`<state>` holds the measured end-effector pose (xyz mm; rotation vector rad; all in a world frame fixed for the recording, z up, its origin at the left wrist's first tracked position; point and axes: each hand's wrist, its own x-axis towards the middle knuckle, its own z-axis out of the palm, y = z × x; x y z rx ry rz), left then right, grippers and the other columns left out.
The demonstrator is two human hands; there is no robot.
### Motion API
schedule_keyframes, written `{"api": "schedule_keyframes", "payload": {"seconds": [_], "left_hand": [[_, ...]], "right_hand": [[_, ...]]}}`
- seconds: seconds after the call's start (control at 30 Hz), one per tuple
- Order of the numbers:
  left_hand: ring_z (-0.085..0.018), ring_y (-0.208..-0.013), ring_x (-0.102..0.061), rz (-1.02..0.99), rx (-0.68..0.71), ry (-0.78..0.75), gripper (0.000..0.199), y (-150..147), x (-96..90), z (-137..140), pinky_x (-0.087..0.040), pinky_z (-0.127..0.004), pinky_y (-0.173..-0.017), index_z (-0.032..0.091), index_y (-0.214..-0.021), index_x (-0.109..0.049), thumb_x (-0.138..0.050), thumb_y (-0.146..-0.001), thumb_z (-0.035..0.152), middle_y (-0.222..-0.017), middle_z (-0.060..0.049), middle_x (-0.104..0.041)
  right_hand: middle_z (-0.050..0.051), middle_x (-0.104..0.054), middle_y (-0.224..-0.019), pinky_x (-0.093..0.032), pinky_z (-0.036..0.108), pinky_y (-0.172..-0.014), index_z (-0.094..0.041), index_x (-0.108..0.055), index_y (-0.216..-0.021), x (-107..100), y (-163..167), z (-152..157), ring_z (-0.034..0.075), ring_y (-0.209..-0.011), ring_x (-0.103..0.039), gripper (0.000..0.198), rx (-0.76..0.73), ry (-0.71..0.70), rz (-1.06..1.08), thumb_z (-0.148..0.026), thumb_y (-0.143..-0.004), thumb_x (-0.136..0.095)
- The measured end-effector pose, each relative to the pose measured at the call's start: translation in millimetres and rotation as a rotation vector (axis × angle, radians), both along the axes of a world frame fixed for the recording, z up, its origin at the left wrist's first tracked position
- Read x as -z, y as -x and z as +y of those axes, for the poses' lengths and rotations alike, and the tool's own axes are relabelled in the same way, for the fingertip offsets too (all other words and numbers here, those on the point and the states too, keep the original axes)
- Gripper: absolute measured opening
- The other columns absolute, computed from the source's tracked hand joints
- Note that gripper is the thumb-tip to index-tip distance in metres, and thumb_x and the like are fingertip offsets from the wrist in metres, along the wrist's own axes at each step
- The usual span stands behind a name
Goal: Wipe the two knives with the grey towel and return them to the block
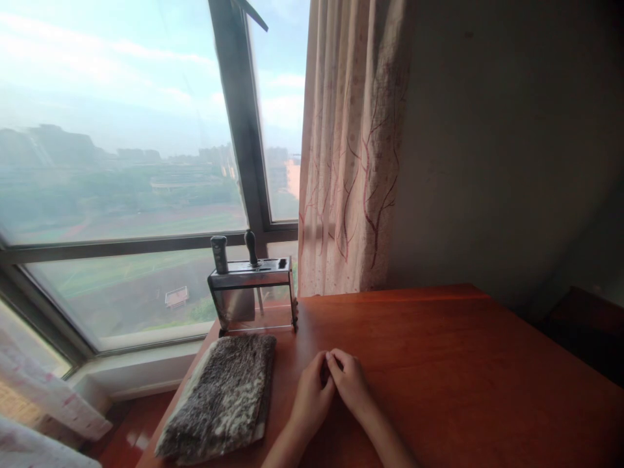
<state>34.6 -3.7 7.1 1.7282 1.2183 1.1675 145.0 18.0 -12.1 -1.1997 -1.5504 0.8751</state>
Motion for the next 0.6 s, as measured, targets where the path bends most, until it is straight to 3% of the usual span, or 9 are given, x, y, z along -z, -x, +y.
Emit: {"api": "schedule_keyframes", "payload": {"seconds": [0.6], "left_hand": [[-0.023,-0.079,-0.065,-0.006,-0.013,-0.019,0.014,-0.3,5.1,2.1,-0.047,-0.03,-0.071,0.017,-0.093,-0.06,-0.05,-0.083,0.018,-0.085,-0.007,-0.07]], "right_hand": [[0.003,-0.063,-0.064,-0.039,0.026,-0.056,-0.019,-0.059,-0.065,-0.2,0.1,-0.5,0.018,-0.06,-0.056,0.042,0.004,-0.001,0.008,-0.046,-0.092,-0.043]]}}
